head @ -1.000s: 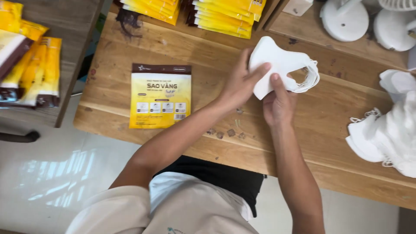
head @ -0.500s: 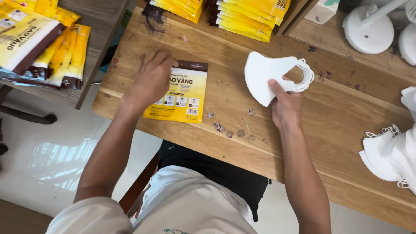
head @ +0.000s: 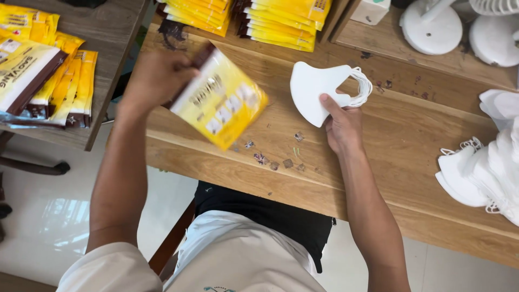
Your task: The person repeatedly picks white face masks from a pile, folds them, and places them into yellow packaging pouches. The person then seals the pouches and stacks them on the table.
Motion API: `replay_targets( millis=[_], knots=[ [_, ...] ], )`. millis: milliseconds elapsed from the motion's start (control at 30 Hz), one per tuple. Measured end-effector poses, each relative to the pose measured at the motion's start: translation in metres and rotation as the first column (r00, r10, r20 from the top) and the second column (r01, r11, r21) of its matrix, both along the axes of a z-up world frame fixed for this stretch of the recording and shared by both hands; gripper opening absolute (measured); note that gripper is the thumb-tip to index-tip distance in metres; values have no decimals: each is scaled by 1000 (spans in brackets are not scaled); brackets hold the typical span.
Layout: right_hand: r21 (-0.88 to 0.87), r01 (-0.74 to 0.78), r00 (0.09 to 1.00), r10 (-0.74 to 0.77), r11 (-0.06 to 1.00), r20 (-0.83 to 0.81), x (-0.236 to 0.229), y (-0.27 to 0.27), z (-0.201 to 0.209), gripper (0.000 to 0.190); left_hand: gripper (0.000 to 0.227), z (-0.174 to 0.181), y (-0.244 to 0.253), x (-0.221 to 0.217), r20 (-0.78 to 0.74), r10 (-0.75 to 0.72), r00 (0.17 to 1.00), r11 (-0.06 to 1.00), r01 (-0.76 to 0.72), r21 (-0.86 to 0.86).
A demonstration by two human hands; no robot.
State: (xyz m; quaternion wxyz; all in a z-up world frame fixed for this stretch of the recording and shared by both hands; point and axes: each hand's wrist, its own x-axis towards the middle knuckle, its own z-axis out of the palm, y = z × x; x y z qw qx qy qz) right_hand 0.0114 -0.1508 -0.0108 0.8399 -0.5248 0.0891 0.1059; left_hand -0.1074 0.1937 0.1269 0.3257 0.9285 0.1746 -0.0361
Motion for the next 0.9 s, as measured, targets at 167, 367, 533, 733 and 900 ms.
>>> replay_targets(
  millis=[167, 367, 533, 733, 900],
  knots=[
    [29, -8, 1000, 8, 1000, 1, 4, -7, 2, 48, 10, 20, 15, -34, 609, -312, 729, 907, 37, 420],
    [-37, 18, 998, -16, 999, 55, 10, -11, -1, 42, 15, -27, -74, -44, 536, -596, 598, 627, -71, 776],
    [-64, 47, 992, -39, 997, 122, 18, -23, -5, 32, 6, -115, -133, -30, 434, -539, 722, 699, 97, 708],
    [-43, 56, 990, -50, 998, 132, 19, -26, 3, 34, 14, -106, -143, -14, 356, -373, 857, 905, 252, 343],
    [-19, 70, 986, -67, 997, 152, 20, -31, 4, 35, 11, -101, -141, -5, 531, -35, 846, 915, 241, -324]
  ],
)
